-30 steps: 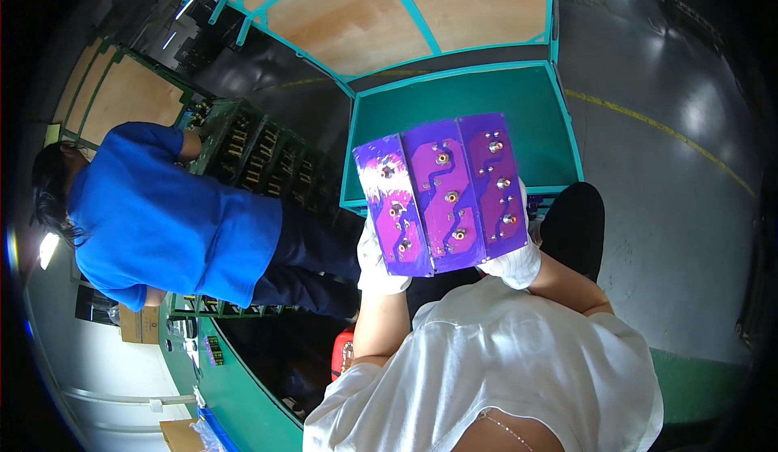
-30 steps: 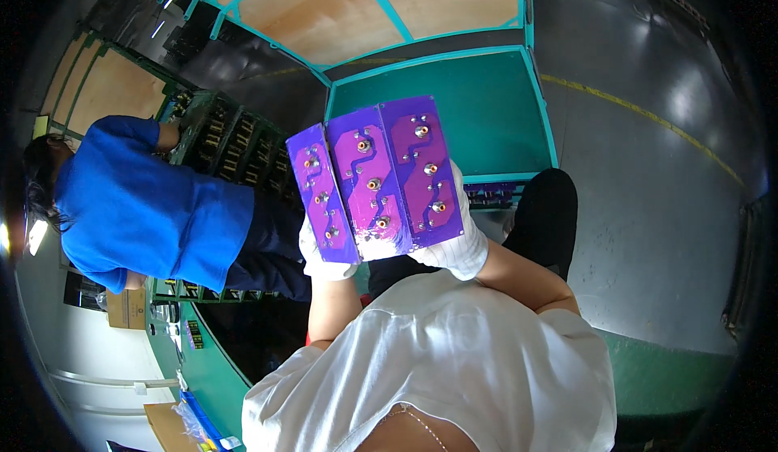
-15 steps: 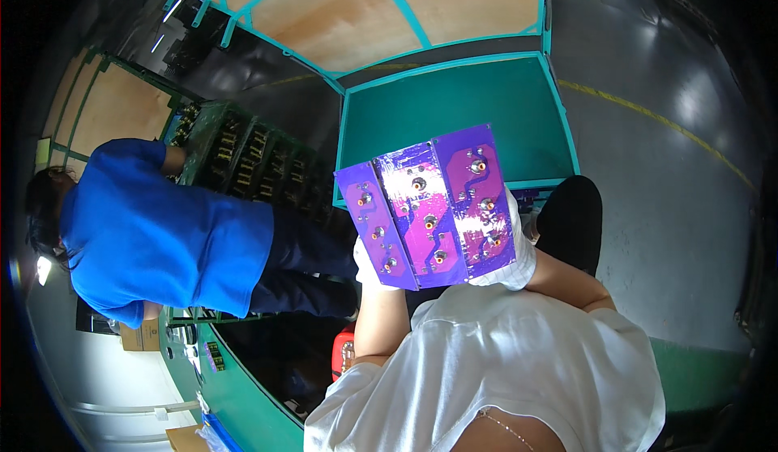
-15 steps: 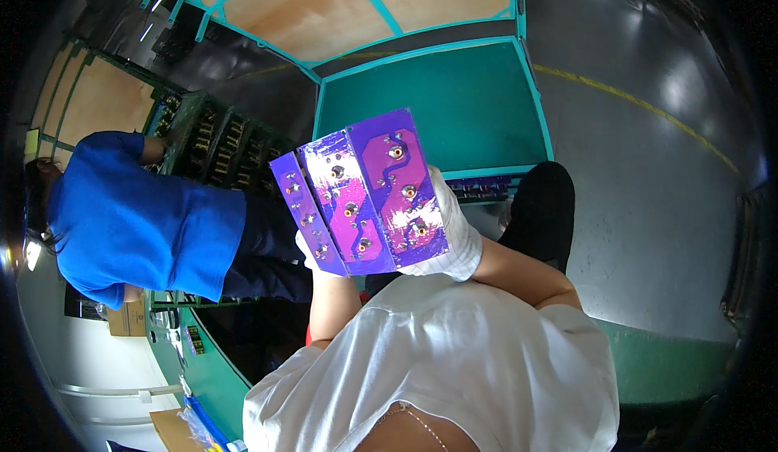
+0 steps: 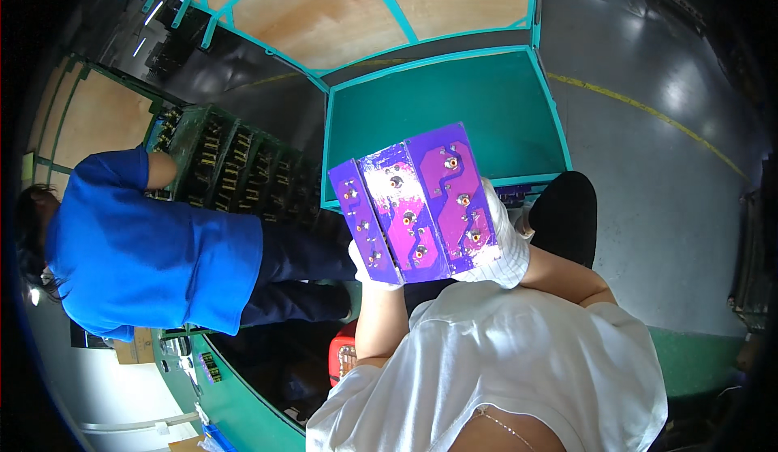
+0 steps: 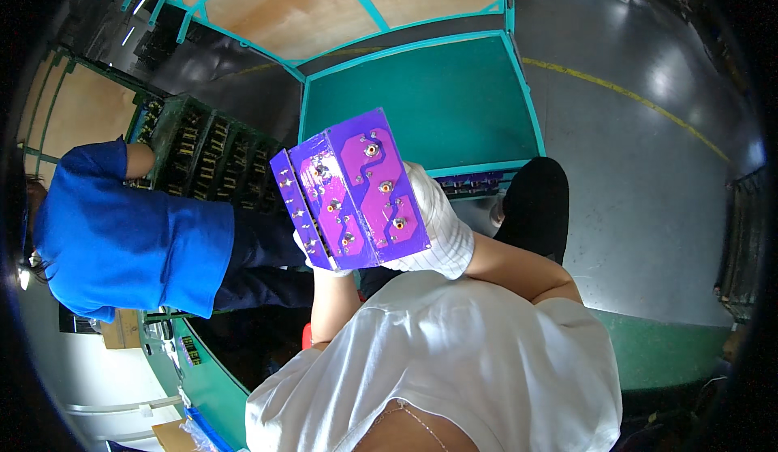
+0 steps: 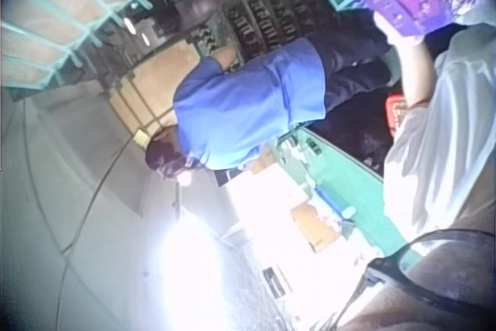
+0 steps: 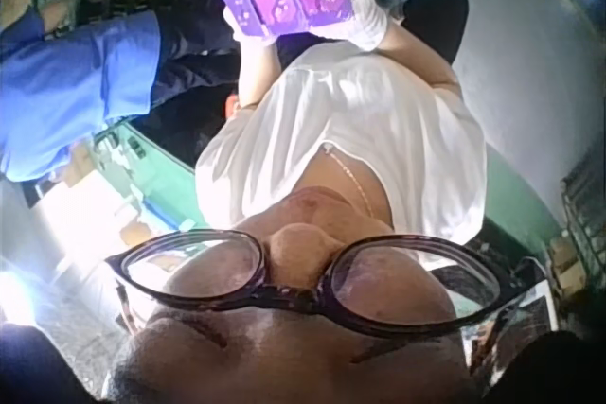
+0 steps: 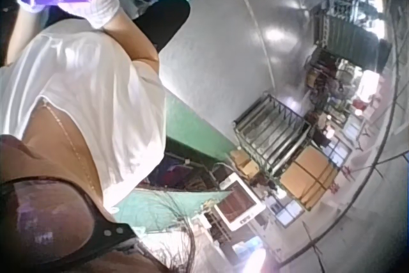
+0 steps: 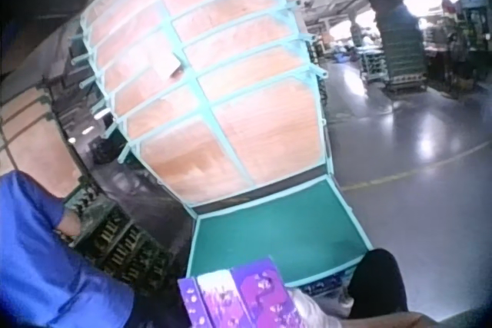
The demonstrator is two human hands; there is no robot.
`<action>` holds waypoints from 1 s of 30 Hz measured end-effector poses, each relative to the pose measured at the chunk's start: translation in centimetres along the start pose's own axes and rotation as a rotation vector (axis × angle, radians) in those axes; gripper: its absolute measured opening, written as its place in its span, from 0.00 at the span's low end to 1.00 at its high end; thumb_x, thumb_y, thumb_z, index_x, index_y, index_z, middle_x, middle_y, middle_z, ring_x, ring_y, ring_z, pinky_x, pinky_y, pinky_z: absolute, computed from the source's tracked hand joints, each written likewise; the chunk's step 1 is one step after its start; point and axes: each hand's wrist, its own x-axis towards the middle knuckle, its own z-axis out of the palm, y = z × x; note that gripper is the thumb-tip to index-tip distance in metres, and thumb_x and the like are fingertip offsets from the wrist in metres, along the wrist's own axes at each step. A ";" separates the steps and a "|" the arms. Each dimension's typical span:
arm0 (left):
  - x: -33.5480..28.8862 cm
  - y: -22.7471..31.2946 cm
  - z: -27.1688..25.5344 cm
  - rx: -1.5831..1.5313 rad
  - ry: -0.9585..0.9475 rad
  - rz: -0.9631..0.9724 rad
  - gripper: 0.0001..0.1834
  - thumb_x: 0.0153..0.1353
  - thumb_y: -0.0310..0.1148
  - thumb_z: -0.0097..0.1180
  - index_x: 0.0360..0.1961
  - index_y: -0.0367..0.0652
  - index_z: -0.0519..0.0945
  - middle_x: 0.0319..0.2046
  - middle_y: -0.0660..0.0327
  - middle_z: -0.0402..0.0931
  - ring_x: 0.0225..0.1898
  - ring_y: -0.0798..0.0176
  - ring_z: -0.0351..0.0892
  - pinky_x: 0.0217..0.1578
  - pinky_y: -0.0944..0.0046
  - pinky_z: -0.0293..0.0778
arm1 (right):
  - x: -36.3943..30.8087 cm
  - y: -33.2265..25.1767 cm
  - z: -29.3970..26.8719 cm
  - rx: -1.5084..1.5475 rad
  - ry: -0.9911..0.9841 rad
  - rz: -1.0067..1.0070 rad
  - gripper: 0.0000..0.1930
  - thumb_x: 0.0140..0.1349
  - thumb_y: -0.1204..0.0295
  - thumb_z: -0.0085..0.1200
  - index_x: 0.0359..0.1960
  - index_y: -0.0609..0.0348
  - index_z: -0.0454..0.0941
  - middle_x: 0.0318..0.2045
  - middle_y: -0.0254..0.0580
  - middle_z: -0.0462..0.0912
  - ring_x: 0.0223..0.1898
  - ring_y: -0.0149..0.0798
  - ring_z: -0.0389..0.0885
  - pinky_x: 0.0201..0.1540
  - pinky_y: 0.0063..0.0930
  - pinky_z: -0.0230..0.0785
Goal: The person picks up purple circuit boards from a green table, stacks them in their hands, and then hands the stack to a coworker. The person repeats this process of gathering and transferring stacks of boards throughout the clip.
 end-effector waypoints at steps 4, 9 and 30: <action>-0.5 0.0 -1.5 0.276 0.039 0.089 0.23 0.67 0.34 0.41 0.61 0.35 0.63 0.56 0.51 0.69 0.50 0.59 0.76 0.49 0.60 0.76 | 0.8 0.0 0.5 -0.117 0.009 -0.046 0.32 0.48 0.59 0.65 0.54 0.58 0.68 0.51 0.48 0.71 0.51 0.50 0.70 0.52 0.41 0.65; -0.9 0.4 -0.9 0.162 0.051 0.123 0.21 0.65 0.33 0.46 0.58 0.35 0.67 0.53 0.53 0.72 0.50 0.58 0.75 0.51 0.56 0.73 | 2.1 -0.3 1.7 -0.050 0.026 -0.059 0.30 0.48 0.58 0.65 0.52 0.57 0.70 0.49 0.48 0.71 0.48 0.49 0.71 0.51 0.41 0.67; 9.3 -1.5 6.4 1.088 -0.180 -0.028 0.18 0.62 0.37 0.50 0.51 0.38 0.71 0.45 0.56 0.75 0.44 0.59 0.76 0.45 0.58 0.73 | 11.7 -7.4 7.5 0.187 0.037 -0.170 0.36 0.55 0.56 0.61 0.57 0.69 0.62 0.54 0.61 0.67 0.52 0.52 0.69 0.54 0.43 0.63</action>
